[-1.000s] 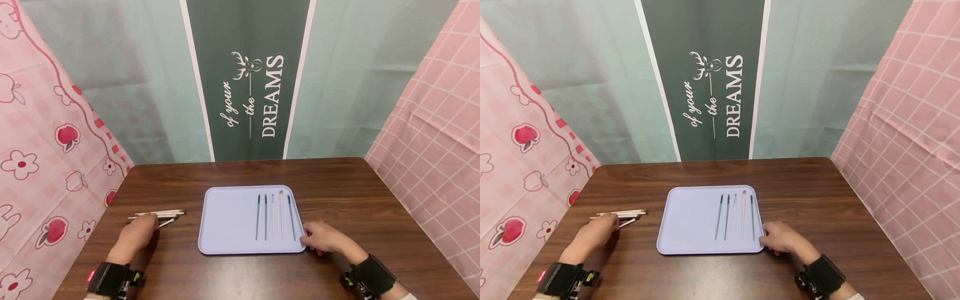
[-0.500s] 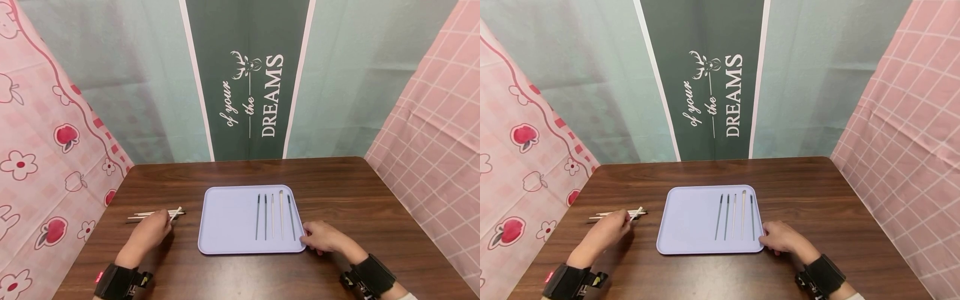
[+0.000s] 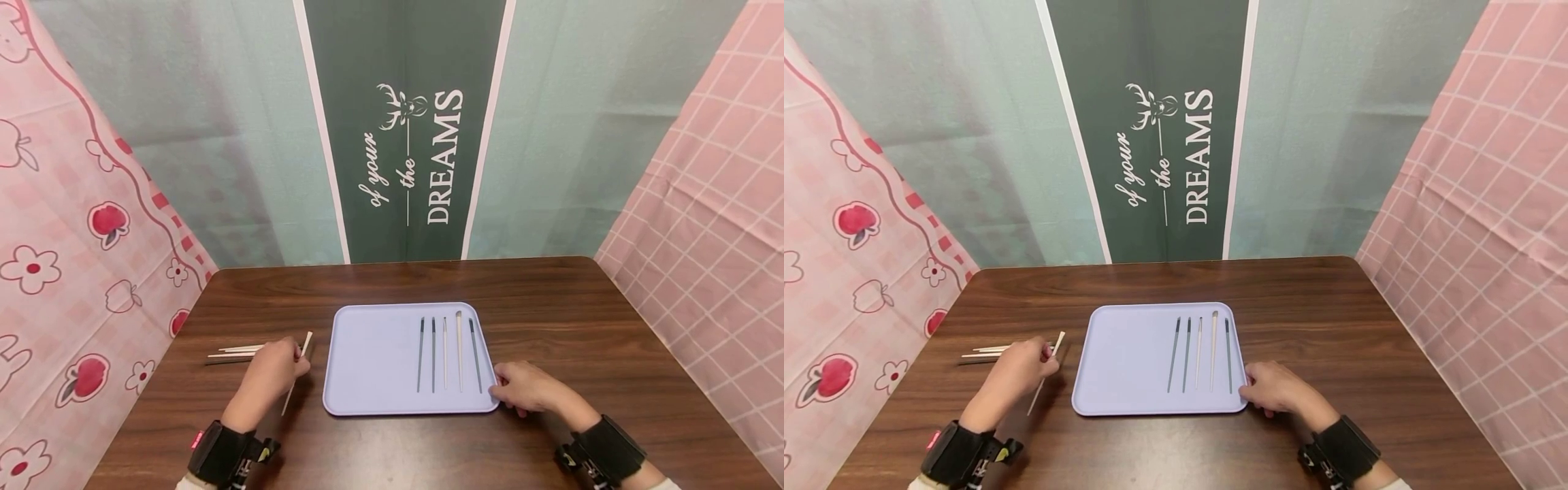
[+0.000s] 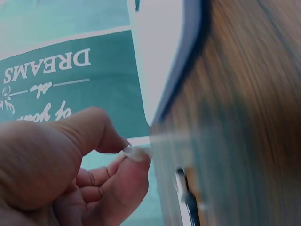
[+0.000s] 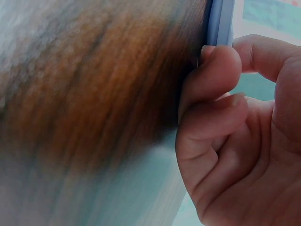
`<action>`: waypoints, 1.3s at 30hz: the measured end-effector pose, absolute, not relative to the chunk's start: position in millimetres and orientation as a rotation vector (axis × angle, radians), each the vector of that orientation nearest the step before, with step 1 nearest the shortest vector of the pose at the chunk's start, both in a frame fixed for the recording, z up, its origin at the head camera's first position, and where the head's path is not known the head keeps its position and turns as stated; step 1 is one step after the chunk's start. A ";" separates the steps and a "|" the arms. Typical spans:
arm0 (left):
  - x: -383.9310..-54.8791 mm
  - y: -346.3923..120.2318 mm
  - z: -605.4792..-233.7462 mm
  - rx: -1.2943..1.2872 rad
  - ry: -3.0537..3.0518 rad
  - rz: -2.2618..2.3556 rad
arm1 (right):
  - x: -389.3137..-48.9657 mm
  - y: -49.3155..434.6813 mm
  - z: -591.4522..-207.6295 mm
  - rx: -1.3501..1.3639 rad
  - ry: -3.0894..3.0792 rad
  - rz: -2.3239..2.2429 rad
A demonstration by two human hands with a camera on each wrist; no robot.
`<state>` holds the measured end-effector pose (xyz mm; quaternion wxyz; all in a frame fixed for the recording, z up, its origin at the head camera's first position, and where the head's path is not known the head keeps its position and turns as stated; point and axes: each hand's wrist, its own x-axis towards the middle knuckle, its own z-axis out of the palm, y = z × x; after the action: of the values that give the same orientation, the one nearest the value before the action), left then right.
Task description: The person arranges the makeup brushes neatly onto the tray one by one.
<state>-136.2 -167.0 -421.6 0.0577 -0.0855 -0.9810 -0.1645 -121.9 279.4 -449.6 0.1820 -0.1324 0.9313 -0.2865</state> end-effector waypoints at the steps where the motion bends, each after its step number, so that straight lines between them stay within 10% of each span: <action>1: -136.9 -164.0 -421.5 -0.250 -2.971 -0.509 | -122.0 279.3 -449.9 -0.370 2.631 -0.804; 39: -159.5 -79.1 -426.6 -0.190 -3.039 -0.655 | -123.0 280.2 -450.8 -0.366 2.636 -0.797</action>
<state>-159.5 -79.1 -426.6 0.0135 -0.0612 -0.9756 -0.2104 -123.0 280.2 -450.8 0.1809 -0.1295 0.9332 -0.2822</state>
